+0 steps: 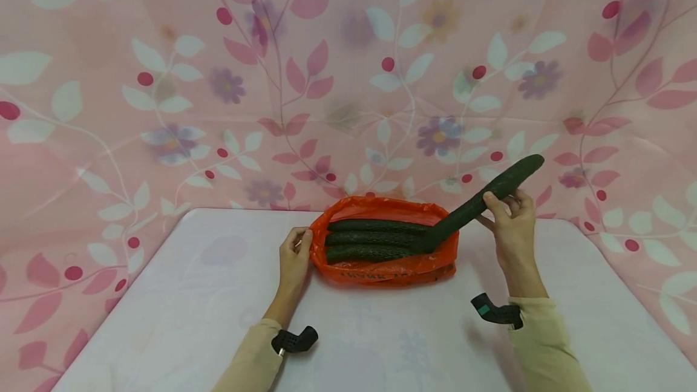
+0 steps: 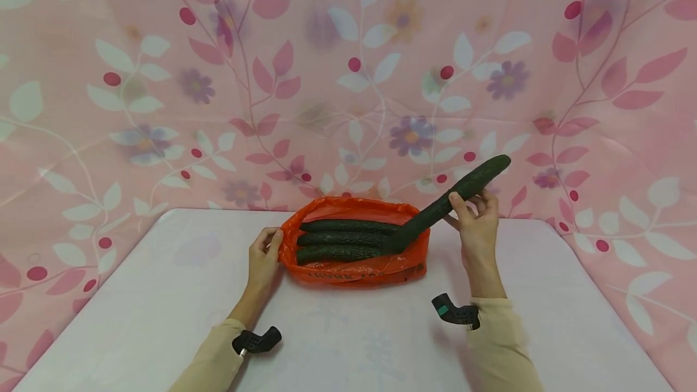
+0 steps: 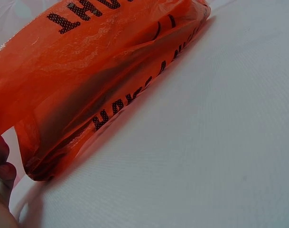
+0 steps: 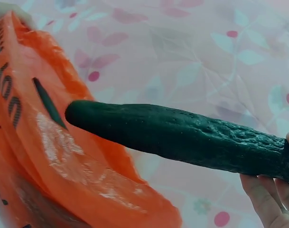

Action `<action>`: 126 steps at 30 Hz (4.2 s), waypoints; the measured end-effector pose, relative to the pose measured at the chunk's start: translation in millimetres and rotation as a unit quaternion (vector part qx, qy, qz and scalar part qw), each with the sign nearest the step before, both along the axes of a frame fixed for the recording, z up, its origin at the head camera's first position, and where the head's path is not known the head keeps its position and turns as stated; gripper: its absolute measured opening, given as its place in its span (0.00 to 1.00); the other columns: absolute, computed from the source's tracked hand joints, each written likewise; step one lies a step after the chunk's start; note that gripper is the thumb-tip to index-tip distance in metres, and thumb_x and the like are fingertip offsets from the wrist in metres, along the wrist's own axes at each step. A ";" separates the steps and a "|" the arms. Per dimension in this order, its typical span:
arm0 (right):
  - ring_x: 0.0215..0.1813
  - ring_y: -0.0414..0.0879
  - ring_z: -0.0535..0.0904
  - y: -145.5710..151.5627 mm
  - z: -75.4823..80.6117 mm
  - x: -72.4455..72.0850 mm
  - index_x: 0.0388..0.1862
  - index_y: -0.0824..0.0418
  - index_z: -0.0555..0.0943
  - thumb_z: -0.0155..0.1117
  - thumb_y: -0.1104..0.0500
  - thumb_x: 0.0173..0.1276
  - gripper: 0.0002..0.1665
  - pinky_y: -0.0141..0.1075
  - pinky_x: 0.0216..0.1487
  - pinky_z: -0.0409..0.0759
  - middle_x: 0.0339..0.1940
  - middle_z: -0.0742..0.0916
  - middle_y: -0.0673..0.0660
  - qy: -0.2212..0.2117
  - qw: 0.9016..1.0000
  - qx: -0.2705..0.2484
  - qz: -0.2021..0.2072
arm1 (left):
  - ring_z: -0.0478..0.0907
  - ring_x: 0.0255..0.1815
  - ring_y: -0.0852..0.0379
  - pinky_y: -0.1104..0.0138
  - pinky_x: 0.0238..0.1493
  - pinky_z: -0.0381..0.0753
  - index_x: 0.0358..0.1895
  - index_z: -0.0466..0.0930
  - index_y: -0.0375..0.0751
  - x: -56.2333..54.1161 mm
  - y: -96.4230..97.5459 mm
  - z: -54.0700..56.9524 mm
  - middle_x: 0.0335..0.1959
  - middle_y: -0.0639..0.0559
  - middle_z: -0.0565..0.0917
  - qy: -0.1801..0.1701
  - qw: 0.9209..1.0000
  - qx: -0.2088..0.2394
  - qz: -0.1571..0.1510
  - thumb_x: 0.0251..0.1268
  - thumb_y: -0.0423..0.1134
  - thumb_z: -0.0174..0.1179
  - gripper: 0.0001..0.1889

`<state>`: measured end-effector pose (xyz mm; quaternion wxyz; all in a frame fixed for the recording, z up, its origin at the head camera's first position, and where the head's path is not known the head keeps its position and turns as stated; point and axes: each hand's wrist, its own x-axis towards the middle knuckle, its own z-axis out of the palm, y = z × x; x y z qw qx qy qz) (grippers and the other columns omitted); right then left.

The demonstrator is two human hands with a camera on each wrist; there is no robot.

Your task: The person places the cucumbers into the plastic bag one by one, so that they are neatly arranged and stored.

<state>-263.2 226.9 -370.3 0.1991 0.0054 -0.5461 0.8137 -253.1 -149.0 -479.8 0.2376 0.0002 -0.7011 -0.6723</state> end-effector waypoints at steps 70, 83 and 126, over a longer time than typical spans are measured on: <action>0.53 0.50 0.78 -61.5 20.5 41.2 0.66 0.57 0.70 0.67 0.64 0.60 0.34 0.39 0.51 0.81 0.56 0.81 0.59 0.130 0.875 0.450 0.118 | 0.80 0.33 0.66 0.74 0.35 0.81 0.46 0.76 0.27 18.3 2.4 25.5 0.37 0.54 0.77 -0.008 0.999 0.044 -0.018 0.70 0.35 0.52 0.12; 0.54 0.54 0.78 -79.3 14.2 42.2 0.62 0.57 0.74 0.68 0.63 0.60 0.30 0.52 0.55 0.77 0.58 0.80 0.58 0.128 0.875 0.448 0.133 | 0.81 0.34 0.63 0.73 0.37 0.82 0.46 0.76 0.27 18.1 1.0 24.7 0.38 0.53 0.78 -0.001 0.999 0.043 -0.019 0.70 0.35 0.52 0.12; 0.57 0.48 0.78 -129.9 -53.1 27.1 0.55 0.49 0.80 0.70 0.55 0.59 0.23 0.48 0.57 0.75 0.53 0.84 0.48 0.111 0.807 0.567 0.125 | 0.76 0.27 0.68 0.78 0.28 0.76 0.42 0.77 0.24 19.0 2.6 26.0 0.34 0.51 0.77 0.053 0.998 0.030 0.001 0.69 0.33 0.53 0.11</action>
